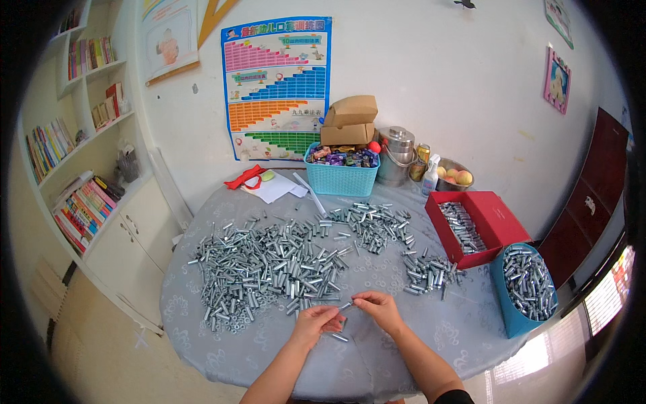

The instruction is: The person sits at a table and repeatedly picks up small metal cylinders and washers from a large pile. They insert the washers into the cylinders by hand and place the assembled units into a red box. The process is repetitive and involves handling the components one at a time.

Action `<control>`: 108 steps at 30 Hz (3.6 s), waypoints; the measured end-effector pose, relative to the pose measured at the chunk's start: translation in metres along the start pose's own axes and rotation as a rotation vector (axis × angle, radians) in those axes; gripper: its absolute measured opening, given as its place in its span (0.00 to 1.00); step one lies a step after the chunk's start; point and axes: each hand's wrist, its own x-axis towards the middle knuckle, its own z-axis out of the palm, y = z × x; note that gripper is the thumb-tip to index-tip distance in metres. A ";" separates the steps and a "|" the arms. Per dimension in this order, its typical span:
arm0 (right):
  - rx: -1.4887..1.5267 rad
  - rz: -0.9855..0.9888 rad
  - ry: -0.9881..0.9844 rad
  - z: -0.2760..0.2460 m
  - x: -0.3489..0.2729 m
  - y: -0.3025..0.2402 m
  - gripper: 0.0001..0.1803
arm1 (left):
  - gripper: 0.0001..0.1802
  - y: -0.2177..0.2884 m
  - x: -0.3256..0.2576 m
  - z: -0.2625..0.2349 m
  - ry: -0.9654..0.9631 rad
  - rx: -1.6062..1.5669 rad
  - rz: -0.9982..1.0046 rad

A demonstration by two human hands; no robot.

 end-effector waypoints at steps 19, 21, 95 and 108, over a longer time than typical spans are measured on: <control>-0.872 -0.138 -0.008 0.004 0.039 -0.005 0.12 | 0.08 0.012 0.001 -0.013 0.251 -0.248 0.206; -1.017 -0.229 0.008 0.006 0.051 0.003 0.13 | 0.08 0.012 0.001 -0.013 0.254 -0.252 0.205; -0.580 -0.041 -0.178 0.012 0.019 -0.027 0.10 | 0.09 0.008 -0.002 -0.005 0.089 0.062 0.184; -0.807 0.435 -0.063 0.018 0.011 -0.042 0.18 | 0.09 0.008 -0.010 0.005 -0.018 0.113 0.227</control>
